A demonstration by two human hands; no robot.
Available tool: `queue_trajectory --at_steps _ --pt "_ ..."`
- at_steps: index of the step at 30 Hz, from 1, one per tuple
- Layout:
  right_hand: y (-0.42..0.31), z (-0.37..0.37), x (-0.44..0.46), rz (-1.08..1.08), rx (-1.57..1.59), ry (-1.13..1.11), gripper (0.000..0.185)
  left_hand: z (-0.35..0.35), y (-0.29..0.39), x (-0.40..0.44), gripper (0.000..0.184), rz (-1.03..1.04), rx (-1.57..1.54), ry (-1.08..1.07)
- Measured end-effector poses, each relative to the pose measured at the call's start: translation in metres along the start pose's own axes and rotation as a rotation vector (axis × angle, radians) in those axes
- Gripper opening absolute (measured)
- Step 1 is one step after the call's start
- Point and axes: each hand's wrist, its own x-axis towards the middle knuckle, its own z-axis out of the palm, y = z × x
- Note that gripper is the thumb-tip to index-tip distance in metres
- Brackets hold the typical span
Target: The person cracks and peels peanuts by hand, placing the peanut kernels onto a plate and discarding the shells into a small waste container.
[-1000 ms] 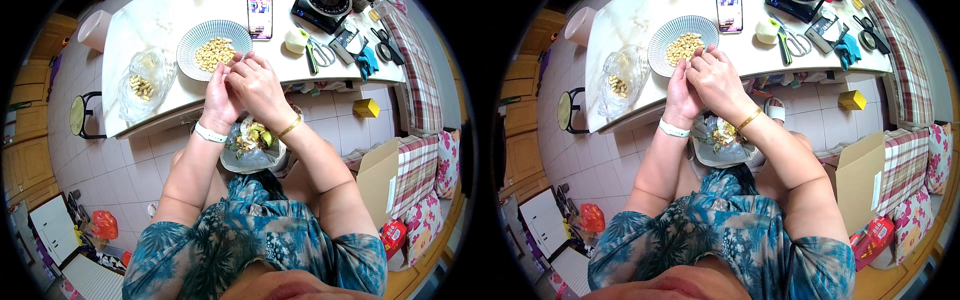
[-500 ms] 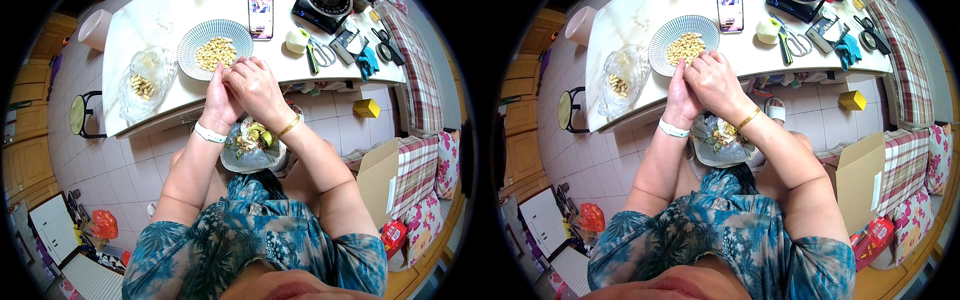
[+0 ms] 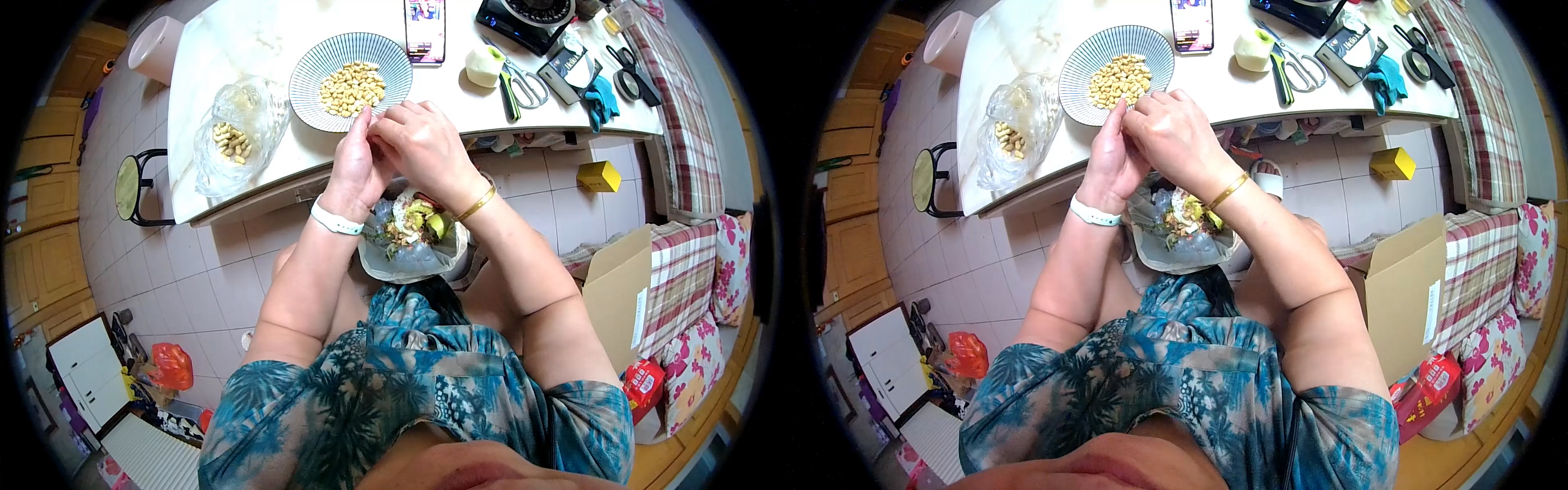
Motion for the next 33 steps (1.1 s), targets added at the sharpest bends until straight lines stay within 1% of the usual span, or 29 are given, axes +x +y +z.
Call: queue_trajectory --at_steps 4,6,7,9,10,11,12,13,14,15,18,20,21,22,24,25,27,31,33 --pt "-0.003 -0.004 0.002 -0.007 0.05 0.043 0.014 -0.009 0.003 0.001 0.042 0.0 0.071 0.061" --pt "-0.005 -0.007 0.002 0.014 0.15 0.065 0.011 -0.01 0.003 -0.001 0.033 -0.005 0.07 0.054" --pt "-0.005 -0.007 0.002 0.015 0.151 0.066 0.011 -0.016 0.003 0.0 0.033 -0.006 0.071 0.054" --pt "-0.003 -0.008 -0.001 0.006 0.264 0.002 0.014 -0.035 0.001 0.002 0.034 -0.017 0.262 -0.054" --pt "-0.004 -0.008 -0.001 0.007 0.265 0.003 0.014 -0.042 -0.001 0.002 0.034 -0.018 0.263 -0.054" --pt "-0.005 -0.008 -0.001 -0.002 0.264 -0.017 0.013 -0.047 -0.002 0.002 0.032 -0.073 0.403 -0.061" --pt "-0.006 -0.008 -0.001 -0.01 0.262 -0.036 0.012 -0.037 0.001 -0.005 0.029 -0.128 0.543 -0.069" --pt "-0.008 -0.01 -0.001 -0.009 0.261 -0.034 0.012 -0.022 -0.01 -0.015 0.016 -0.08 0.564 0.031" --pt "-0.009 -0.013 0.0 -0.006 0.253 -0.021 0.011 -0.015 -0.014 -0.02 0.016 -0.08 0.567 0.03" --pt "-0.01 -0.014 0.0 -0.003 0.246 -0.01 0.011 -0.01 -0.017 -0.024 0.018 -0.036 0.868 -0.051" --pt "-0.008 -0.01 0.0 0.002 0.243 -0.017 0.008 -0.065 -0.054 0.003 0.026 0.267 1.142 -0.328" --pt "-0.009 -0.012 -0.002 0.003 0.218 -0.054 0.012 -0.067 -0.061 -0.006 0.025 0.466 1.587 -0.505" --pt "-0.009 -0.012 -0.002 0.003 0.192 -0.091 0.015 -0.066 -0.061 -0.01 0.022 0.312 1.588 -0.499" --pt "-0.009 -0.011 -0.002 0.003 0.192 -0.091 0.015 -0.066 -0.062 -0.015 0.022 0.312 1.588 -0.499" --pt "-0.008 -0.008 -0.004 -0.022 0.154 -0.064 0.016 -0.052 -0.059 -0.027 0.022 0.149 1.735 -0.417" --pt "-0.008 -0.008 -0.004 -0.023 0.154 -0.064 0.016 -0.05 -0.058 -0.029 0.022 0.15 1.735 -0.417" --pt "-0.007 -0.008 -0.004 -0.002 0.129 -0.084 0.005 -0.049 -0.056 -0.03 0.024 0.22 1.686 -0.486" --pt "-0.004 -0.002 -0.008 0.005 0.124 -0.118 0.005 -0.05 -0.056 -0.029 0.023 0.156 1.653 -0.461" --pt "-0.002 0.001 -0.01 -0.007 0.129 -0.175 0.005 -0.058 -0.058 -0.027 0.021 0.139 1.594 -0.461"
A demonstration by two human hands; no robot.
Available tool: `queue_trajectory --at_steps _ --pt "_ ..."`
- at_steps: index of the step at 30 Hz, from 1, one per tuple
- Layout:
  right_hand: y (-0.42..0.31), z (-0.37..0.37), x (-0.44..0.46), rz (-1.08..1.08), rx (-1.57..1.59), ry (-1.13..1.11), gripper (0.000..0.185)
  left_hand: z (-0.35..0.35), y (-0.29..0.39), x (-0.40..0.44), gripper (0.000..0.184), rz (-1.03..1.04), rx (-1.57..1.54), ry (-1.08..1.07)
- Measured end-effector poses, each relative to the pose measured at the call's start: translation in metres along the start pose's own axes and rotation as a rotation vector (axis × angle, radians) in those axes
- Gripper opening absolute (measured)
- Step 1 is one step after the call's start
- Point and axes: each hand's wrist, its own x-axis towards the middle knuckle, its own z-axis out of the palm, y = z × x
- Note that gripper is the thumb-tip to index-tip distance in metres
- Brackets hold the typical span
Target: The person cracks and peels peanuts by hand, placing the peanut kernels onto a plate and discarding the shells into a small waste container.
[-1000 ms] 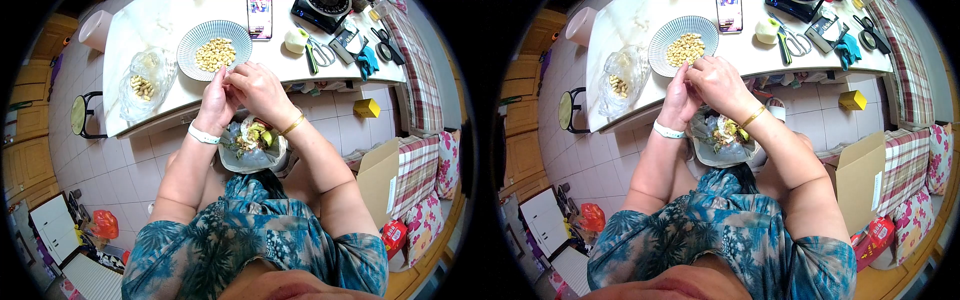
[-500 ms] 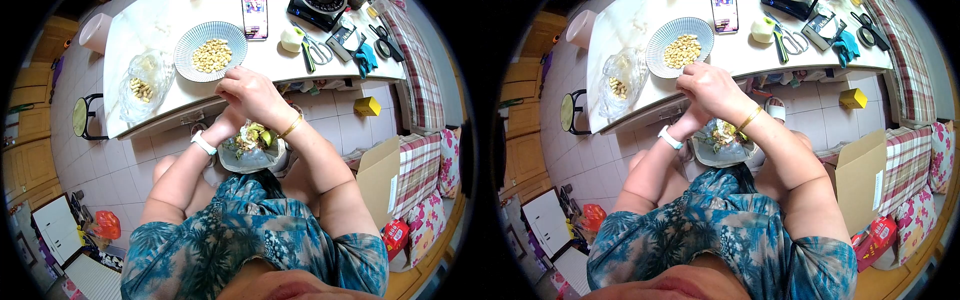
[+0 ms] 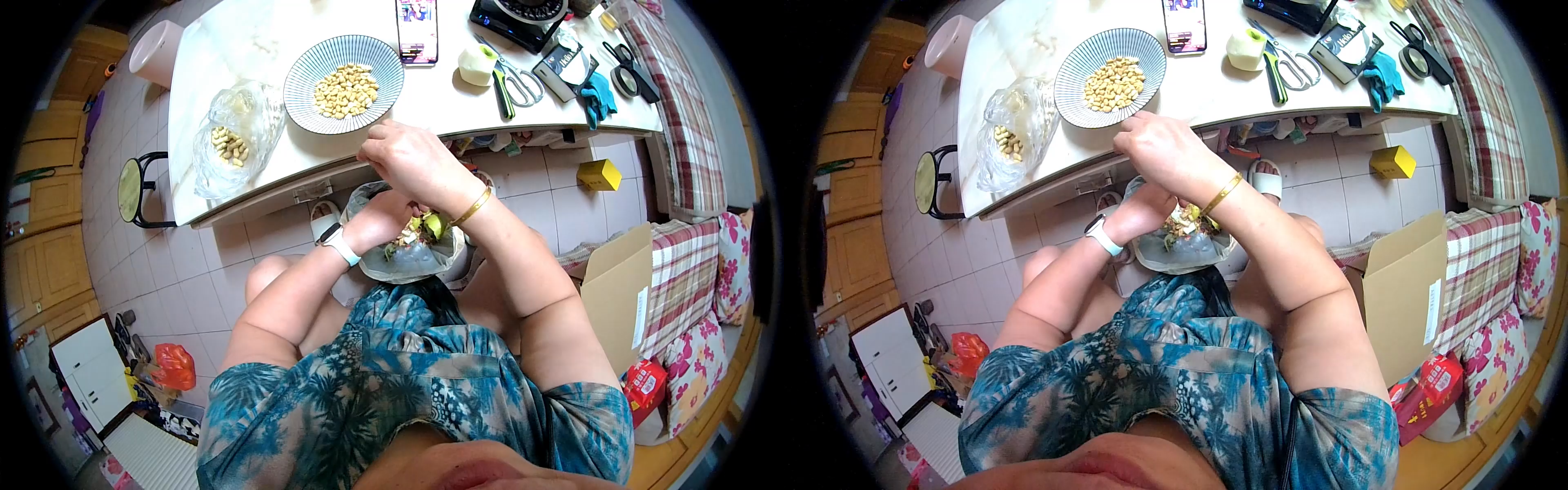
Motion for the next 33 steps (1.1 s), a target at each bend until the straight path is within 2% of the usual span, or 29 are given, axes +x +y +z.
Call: queue_trajectory --at_steps 4,6,7,9,10,14,16,20,21,23,27,29,30,32,33 --pt "-0.002 -0.006 0.001 0.016 -0.009 -0.061 0.011 0.003 -0.016 0.007 0.021 0.003 -0.141 0.101" --pt "-0.002 -0.011 0.003 0.031 0.001 -0.059 0.013 -0.016 0.015 0.001 0.019 -0.234 -0.348 0.225" --pt "-0.002 -0.01 0.003 0.03 -0.001 -0.059 0.013 -0.02 0.015 -0.001 0.019 -0.233 -0.348 0.225" --pt "-0.001 -0.008 0.003 0.024 -0.029 -0.003 0.012 -0.028 0.011 -0.005 0.016 -0.331 -0.802 0.165" --pt "-0.001 -0.007 0.002 0.025 -0.03 -0.003 0.012 -0.025 0.008 -0.006 0.016 -0.323 -0.857 0.193" --pt "0.002 0.0 -0.001 0.041 -0.059 -0.107 0.009 -0.034 0.022 -0.013 0.015 -0.407 -0.729 0.113" --pt "0.003 0.002 -0.002 0.044 -0.067 -0.147 0.008 -0.026 0.015 -0.017 0.021 -0.138 -0.344 0.002" --pt "0.003 0.005 -0.002 0.036 -0.081 -0.183 0.007 -0.02 0.021 -0.023 0.031 -0.136 -0.21 -0.059" --pt "0.003 0.006 -0.002 0.036 -0.093 -0.19 0.007 -0.018 0.016 -0.023 0.031 -0.137 -0.211 -0.058" --pt "0.002 0.004 -0.002 0.045 -0.083 -0.193 0.008 -0.014 0.005 -0.02 0.03 -0.011 -0.214 0.011" --pt "-0.002 -0.003 0.001 0.101 -0.087 -0.25 0.012 -0.019 0.006 -0.019 0.025 -0.006 -0.262 0.019" --pt "-0.001 -0.005 0.001 0.1 -0.089 -0.257 0.012 -0.016 0.008 -0.018 0.021 0.055 -0.412 0.156" --pt "0.0 -0.005 0.0 0.099 -0.092 -0.264 0.012 -0.02 0.011 -0.017 0.021 0.054 -0.412 0.156" --pt "-0.001 -0.007 0.0 0.105 -0.079 -0.245 0.012 -0.031 0.016 -0.016 0.022 -0.311 -0.703 0.183" --pt "-0.001 -0.007 -0.001 0.11 -0.065 -0.226 0.013 -0.032 0.015 -0.016 0.022 -0.311 -0.703 0.182"
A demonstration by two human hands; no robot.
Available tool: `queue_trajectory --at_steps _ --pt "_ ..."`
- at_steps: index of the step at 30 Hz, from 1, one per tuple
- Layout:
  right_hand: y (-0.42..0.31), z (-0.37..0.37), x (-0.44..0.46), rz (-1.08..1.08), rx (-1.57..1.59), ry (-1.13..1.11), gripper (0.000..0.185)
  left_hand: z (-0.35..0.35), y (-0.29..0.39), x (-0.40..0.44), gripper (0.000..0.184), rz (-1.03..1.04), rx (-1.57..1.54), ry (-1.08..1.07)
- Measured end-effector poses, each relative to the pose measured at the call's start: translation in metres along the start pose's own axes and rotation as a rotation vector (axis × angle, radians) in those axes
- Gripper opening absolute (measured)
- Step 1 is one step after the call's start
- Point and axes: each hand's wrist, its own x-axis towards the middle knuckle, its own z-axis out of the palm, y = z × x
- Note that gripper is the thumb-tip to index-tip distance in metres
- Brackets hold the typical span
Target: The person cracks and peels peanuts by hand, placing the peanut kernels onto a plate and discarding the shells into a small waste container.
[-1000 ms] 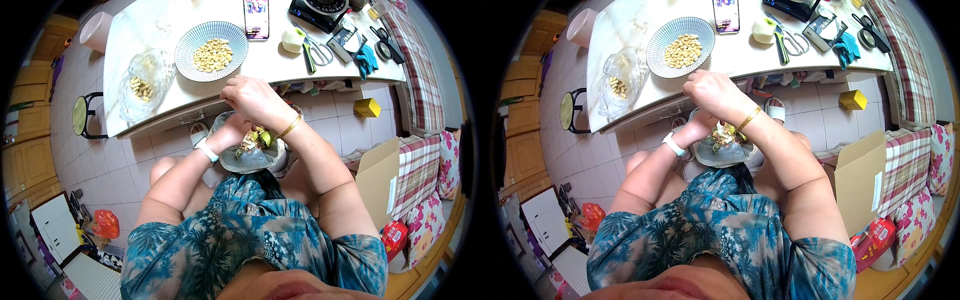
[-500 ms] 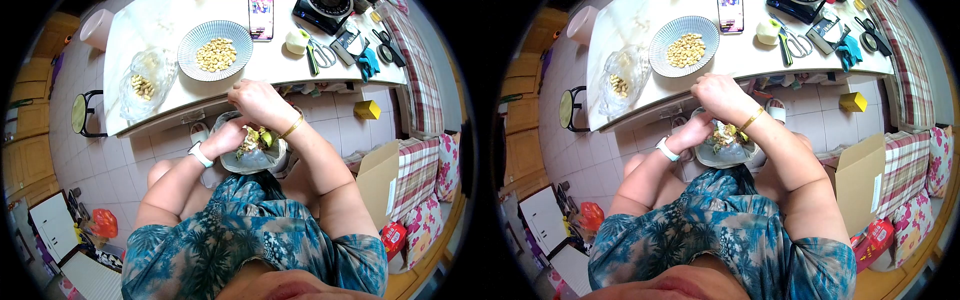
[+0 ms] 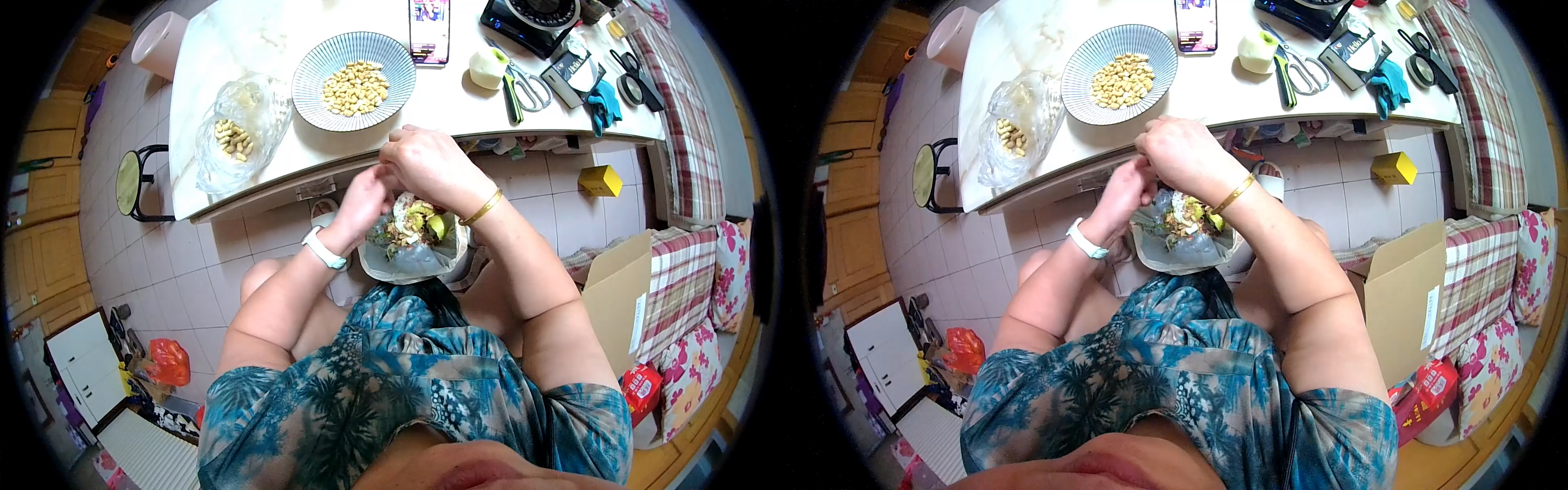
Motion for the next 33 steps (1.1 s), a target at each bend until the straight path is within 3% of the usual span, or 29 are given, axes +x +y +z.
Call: queue_trajectory --at_steps 2,4,6,12,24,33 --pt "0.003 0.002 0.0 -0.004 -0.003 0.001 0.013 -0.003 0.0 0.001 0.023 0.042 -0.326 0.17" --pt "0.004 0.005 0.0 -0.01 -0.007 0.002 0.013 -0.007 -0.004 0.003 0.03 0.057 -0.304 0.18" --pt "0.003 0.008 -0.001 -0.056 0.046 0.05 0.009 -0.009 -0.007 0.005 0.036 -0.013 -0.475 0.13" --pt "-0.006 0.017 0.0 -0.092 0.054 -0.065 0.009 0.003 -0.001 0.003 0.047 -0.068 -0.482 0.204" --pt "-0.009 0.019 -0.001 -0.078 0.067 -0.097 0.012 0.004 -0.002 0.005 0.048 -0.181 -0.598 0.185" --pt "-0.009 0.018 -0.004 -0.085 0.044 -0.067 0.012 0.007 -0.002 0.008 0.047 -0.151 -0.551 0.236"
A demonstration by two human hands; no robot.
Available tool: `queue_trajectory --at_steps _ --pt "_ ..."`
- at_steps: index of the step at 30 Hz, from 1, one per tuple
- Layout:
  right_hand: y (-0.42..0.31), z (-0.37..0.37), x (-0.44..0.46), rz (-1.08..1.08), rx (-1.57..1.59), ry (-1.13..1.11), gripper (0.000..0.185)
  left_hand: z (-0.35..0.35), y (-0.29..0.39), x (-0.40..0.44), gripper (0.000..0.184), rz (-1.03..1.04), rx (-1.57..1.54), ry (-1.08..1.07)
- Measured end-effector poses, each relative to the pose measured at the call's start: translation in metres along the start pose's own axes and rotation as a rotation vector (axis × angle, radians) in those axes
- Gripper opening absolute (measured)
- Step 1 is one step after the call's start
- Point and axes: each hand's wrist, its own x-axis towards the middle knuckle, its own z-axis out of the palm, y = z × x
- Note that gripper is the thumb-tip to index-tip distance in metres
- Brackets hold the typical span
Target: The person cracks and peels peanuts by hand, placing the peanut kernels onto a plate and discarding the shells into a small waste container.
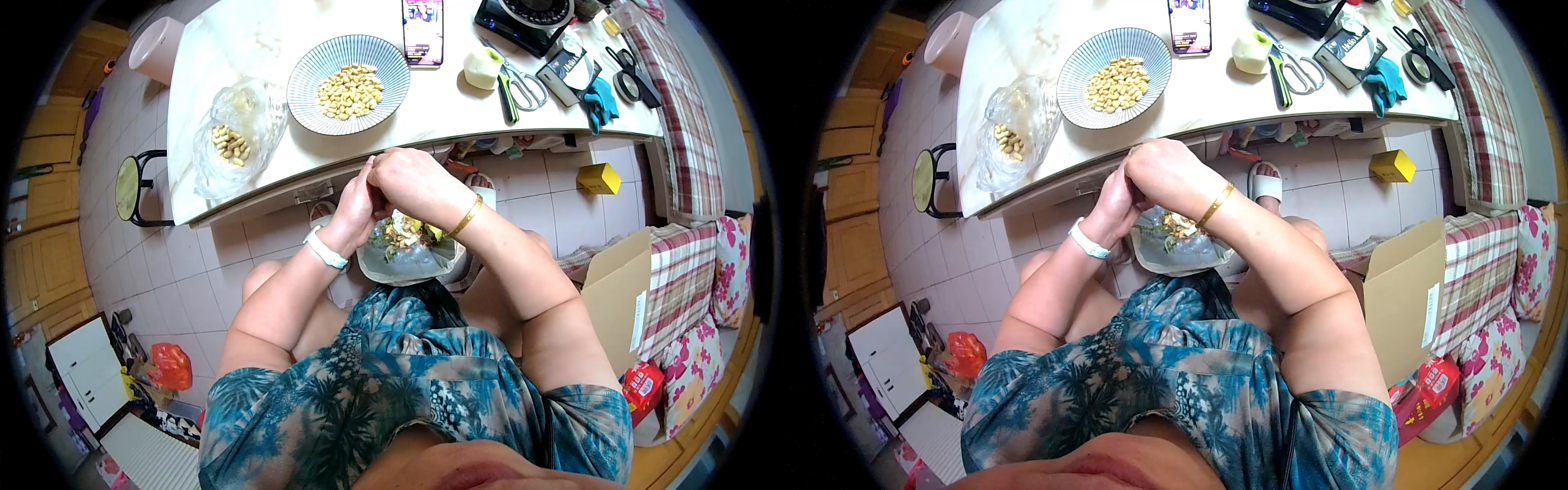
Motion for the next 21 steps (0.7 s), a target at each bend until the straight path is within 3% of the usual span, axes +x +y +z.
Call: queue_trajectory --at_steps 21 --pt "-0.0001 -0.0036 -0.0015 0.045 0.008 -0.108 0.014 0.0003 0.0005 -0.0014 0.045 -0.02 0.009 -0.023"
